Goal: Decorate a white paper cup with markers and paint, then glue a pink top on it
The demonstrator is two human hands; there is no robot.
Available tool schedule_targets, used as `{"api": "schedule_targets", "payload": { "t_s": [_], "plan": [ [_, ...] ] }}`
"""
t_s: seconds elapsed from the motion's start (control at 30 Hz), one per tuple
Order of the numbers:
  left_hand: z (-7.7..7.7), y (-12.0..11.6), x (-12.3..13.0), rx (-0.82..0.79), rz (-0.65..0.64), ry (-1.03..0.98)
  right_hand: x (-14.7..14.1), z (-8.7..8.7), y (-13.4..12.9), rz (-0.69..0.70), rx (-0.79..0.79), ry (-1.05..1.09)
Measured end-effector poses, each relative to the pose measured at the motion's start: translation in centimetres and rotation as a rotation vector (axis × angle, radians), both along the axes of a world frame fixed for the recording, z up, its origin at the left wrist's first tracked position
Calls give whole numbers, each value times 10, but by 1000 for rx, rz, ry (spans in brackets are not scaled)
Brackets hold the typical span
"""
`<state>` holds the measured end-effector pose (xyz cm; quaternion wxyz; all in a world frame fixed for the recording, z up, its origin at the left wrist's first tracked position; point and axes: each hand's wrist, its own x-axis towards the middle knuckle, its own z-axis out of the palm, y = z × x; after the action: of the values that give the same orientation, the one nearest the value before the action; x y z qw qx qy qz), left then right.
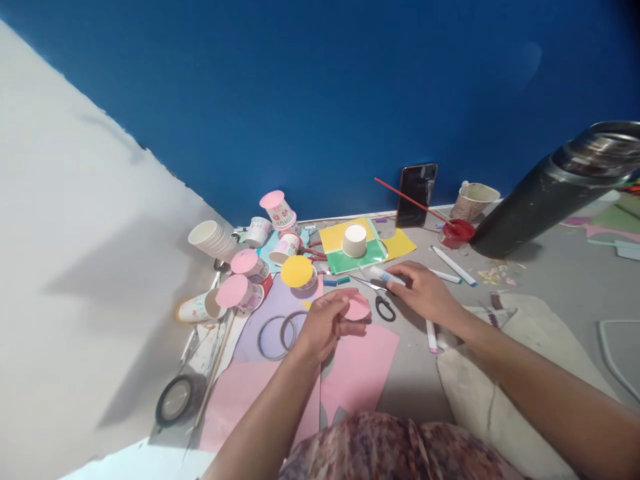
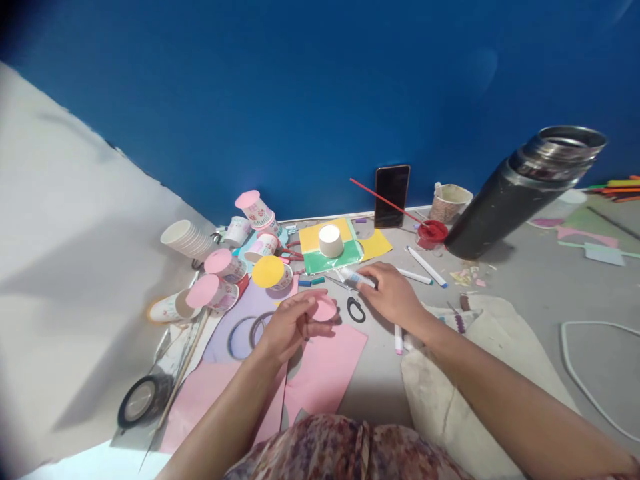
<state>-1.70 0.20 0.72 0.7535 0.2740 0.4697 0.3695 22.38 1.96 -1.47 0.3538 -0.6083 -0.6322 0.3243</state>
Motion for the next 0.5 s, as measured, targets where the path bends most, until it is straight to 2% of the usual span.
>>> {"api": "schedule_targets", "payload": {
  "t_s": [0.13, 0.3, 0.37, 0.5],
  "plan": [
    [0, -2, 2, 115, 10, 201, -1, -5, -1, -1, 44, -222],
    [1, -3, 2, 297, 75, 316, 0, -7, 0, 1, 56, -331],
    [1, -3, 2, 305, 101, 315, 1, -7, 1, 6, 60, -323],
    [-3, -4, 4, 210, 83, 212, 0, -5, 1, 6, 80, -222]
  ]
}}
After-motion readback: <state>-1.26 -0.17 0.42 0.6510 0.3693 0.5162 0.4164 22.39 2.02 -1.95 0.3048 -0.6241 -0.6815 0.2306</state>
